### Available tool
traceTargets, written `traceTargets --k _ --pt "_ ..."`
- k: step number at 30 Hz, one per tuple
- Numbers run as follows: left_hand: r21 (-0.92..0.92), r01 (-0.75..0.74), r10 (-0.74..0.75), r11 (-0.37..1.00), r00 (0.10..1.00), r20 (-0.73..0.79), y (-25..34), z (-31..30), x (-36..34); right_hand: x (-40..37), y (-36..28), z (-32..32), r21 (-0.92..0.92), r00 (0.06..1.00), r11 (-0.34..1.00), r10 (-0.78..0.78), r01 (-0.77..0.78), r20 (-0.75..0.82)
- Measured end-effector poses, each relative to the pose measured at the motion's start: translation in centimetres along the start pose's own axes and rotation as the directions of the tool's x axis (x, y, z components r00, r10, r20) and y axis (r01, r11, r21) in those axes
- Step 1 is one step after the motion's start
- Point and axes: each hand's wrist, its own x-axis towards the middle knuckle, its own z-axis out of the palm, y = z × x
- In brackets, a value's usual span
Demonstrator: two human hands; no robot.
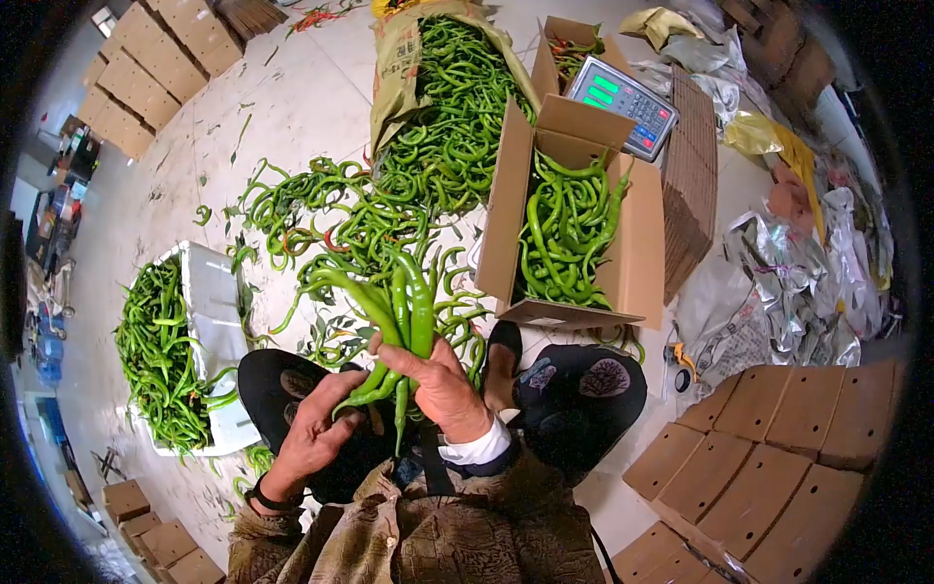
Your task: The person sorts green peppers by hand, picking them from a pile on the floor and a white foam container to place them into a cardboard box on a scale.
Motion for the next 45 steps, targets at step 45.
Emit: traceTargets --k 45 --pt "-0.413 0.188 -0.265 0.891 0.954 -0.138 1.7 4.9 2.7 -3.0 0.2 -2.7 -0.670 0.954 0.739 -0.248 0.073 -0.169"
